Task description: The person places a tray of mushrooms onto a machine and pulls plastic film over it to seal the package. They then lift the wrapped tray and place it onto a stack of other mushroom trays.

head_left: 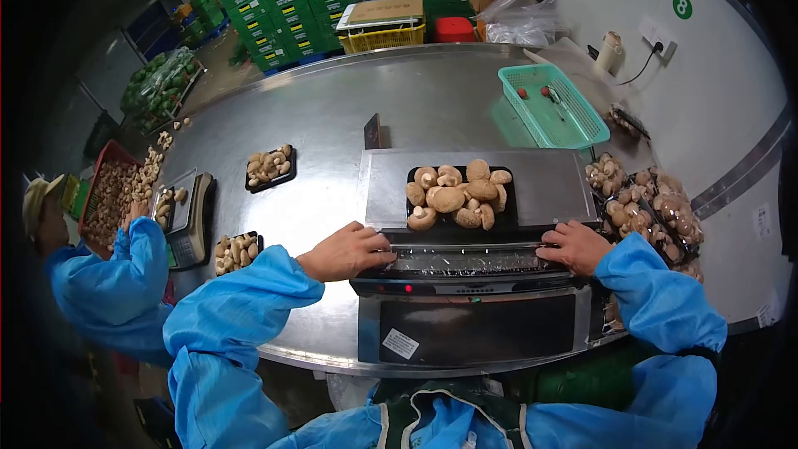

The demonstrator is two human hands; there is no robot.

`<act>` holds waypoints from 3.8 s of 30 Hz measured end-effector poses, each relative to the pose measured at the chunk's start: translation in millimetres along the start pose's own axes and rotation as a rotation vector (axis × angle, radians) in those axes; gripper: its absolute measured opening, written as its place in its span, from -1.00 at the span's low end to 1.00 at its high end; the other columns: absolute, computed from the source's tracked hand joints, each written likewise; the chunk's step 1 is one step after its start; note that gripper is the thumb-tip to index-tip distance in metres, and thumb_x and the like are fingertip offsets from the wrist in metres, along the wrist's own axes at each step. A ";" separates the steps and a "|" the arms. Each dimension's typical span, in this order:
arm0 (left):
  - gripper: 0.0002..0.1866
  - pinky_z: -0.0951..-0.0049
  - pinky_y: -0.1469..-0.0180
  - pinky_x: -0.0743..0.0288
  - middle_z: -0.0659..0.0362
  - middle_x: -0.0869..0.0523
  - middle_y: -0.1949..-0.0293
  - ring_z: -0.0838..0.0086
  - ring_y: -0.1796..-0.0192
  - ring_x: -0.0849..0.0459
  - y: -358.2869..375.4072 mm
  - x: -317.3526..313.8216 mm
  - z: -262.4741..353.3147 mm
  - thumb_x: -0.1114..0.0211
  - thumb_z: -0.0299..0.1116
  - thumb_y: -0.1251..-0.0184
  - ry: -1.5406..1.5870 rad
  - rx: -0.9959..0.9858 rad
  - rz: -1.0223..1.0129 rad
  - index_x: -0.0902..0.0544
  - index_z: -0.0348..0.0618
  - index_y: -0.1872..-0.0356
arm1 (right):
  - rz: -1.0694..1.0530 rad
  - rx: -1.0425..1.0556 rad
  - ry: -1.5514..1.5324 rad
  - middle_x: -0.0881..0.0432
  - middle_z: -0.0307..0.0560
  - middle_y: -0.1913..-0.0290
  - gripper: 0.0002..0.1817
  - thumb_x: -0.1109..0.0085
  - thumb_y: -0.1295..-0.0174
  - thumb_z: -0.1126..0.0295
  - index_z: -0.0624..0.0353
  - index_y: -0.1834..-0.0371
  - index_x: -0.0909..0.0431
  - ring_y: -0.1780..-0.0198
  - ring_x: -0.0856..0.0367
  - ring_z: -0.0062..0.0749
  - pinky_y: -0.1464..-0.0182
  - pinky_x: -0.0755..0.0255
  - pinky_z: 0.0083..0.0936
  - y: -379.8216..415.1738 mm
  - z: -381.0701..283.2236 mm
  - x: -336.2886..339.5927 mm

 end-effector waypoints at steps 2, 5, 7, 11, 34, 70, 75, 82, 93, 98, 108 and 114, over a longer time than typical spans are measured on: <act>-0.57 0.38 -0.06 -0.31 0.23 -0.50 0.06 0.43 -0.02 -0.46 -0.6 -2.7 -1.0 -0.21 -0.42 -0.10 -0.029 -0.031 -0.005 -0.50 0.02 -0.07 | 0.068 0.088 0.018 -0.43 -0.15 0.11 -0.62 -0.16 0.10 0.47 -0.01 0.11 -0.48 0.08 -0.42 -0.30 0.08 -0.30 -0.40 -2.7 -0.4 1.5; -0.61 0.39 0.01 -0.31 0.26 -0.51 0.10 0.44 0.05 -0.47 -9.9 -8.7 -10.6 -0.24 -0.39 -0.09 -0.034 0.005 -0.057 -0.54 0.10 -0.01 | 0.088 0.091 -0.104 -0.44 -0.12 0.14 -0.77 -0.14 0.06 0.48 0.06 0.27 -0.47 0.11 -0.43 -0.25 0.11 -0.33 -0.39 -12.4 3.1 -5.0; -0.65 0.38 0.02 -0.32 0.26 -0.51 0.11 0.44 0.05 -0.47 -16.5 -7.5 -10.5 -0.25 -0.39 -0.08 0.002 0.004 -0.044 -0.56 0.09 0.04 | 0.193 0.033 -0.280 -0.44 -0.11 0.18 -0.80 -0.15 0.07 0.54 0.12 0.33 -0.45 0.15 -0.45 -0.20 0.13 -0.37 -0.33 -9.6 7.0 -11.3; -0.81 0.35 0.06 -0.37 0.22 -0.55 0.17 0.35 0.09 -0.50 -20.5 -19.4 -6.8 -0.27 -0.41 -0.06 0.195 0.078 0.117 -0.58 -0.03 0.25 | 0.273 -0.067 -0.332 -0.44 -0.11 0.16 -0.73 -0.16 0.09 0.57 0.11 0.26 -0.48 0.15 -0.48 -0.17 0.12 -0.41 -0.32 2.5 3.2 -20.0; -0.65 0.60 0.39 -0.40 0.15 -0.59 0.36 0.57 0.43 -0.49 -63.2 -39.1 -70.0 -0.17 -0.50 -0.17 1.483 0.949 0.441 -0.49 -0.36 -0.01 | 0.188 -1.045 -0.943 -0.52 0.20 0.55 -0.74 -0.25 0.20 0.34 0.37 0.59 -0.53 0.44 -0.53 -0.16 0.28 -0.38 -0.30 -100.1 74.9 -59.1; -0.70 0.44 0.16 -0.48 -0.01 -0.69 0.36 0.38 0.28 -0.64 -87.0 -73.1 -123.1 -0.24 -0.41 -0.04 1.174 0.875 0.605 -0.64 -0.36 0.20 | 0.423 0.222 0.227 -0.39 -0.29 0.37 -0.92 -0.14 0.17 0.39 0.06 0.56 -0.47 0.23 -0.36 -0.48 0.20 -0.19 -0.53 -91.3 -7.3 17.3; -0.72 0.45 0.14 -0.48 0.03 -0.70 0.32 0.40 0.26 -0.63 -88.4 -73.8 -118.8 -0.24 -0.46 -0.04 1.223 0.902 0.610 -0.64 -0.35 0.19 | 0.420 0.252 0.207 -0.37 -0.31 0.39 -0.92 -0.13 0.17 0.37 0.05 0.59 -0.45 0.27 -0.35 -0.50 0.23 -0.18 -0.54 -94.2 -16.9 22.8; -0.79 0.50 0.17 -0.46 0.09 -0.66 0.36 0.47 0.29 -0.58 -87.6 -66.4 -110.4 -0.25 -0.49 -0.07 1.231 0.921 0.614 -0.62 -0.35 0.25 | 0.427 0.235 0.234 -0.36 -0.30 0.40 -0.93 -0.13 0.16 0.37 0.05 0.60 -0.45 0.27 -0.35 -0.48 0.23 -0.18 -0.53 -92.3 -12.2 22.0; -0.76 0.50 0.26 -0.46 0.08 -0.65 0.37 0.47 0.34 -0.56 -80.7 -44.5 -95.4 -0.23 -0.43 -0.09 0.966 0.922 0.466 -0.60 -0.37 0.23 | 0.383 0.069 0.079 -0.50 -0.14 0.18 -0.65 -0.17 0.10 0.51 0.19 0.15 -0.50 0.13 -0.44 -0.35 0.14 -0.26 -0.44 -65.3 9.5 16.4; -0.66 0.56 0.34 -0.47 0.09 -0.65 0.37 0.53 0.39 -0.57 -71.2 -40.7 -78.3 -0.20 -0.42 -0.14 1.109 0.818 0.386 -0.54 -0.38 0.06 | 0.391 -0.047 -0.064 -0.52 -0.12 0.19 -0.60 -0.20 0.12 0.55 0.18 0.10 -0.50 0.13 -0.46 -0.30 0.16 -0.29 -0.40 -30.8 6.3 15.1; -0.64 0.42 0.08 -0.32 0.23 -0.52 0.21 0.44 0.12 -0.48 3.9 5.1 3.4 -0.14 -0.46 -0.13 -0.005 0.051 0.106 -0.55 0.10 0.01 | 0.040 0.030 0.020 -0.45 -0.11 0.09 -0.36 -0.23 0.20 0.53 -0.15 -0.10 -0.45 0.10 -0.40 -0.28 0.08 -0.24 -0.37 6.5 -4.5 21.9; -0.70 0.42 0.07 -0.30 0.23 -0.47 0.19 0.44 0.10 -0.44 -31.9 -8.8 -8.6 -0.16 -0.39 -0.09 0.004 -0.113 0.042 -0.56 0.05 0.09 | 0.320 0.012 -0.405 -0.50 -0.09 0.15 -0.83 -0.14 -0.01 0.55 0.14 0.29 -0.50 0.24 -0.50 -0.31 0.26 -0.38 -0.41 -22.1 0.7 -6.5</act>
Point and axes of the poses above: each hand's wrist, its own y-axis away from the middle knuckle, its own x-axis out of the back of the hand, z = x × y, the point moved 4 cm from there along -y, towards the middle knuckle
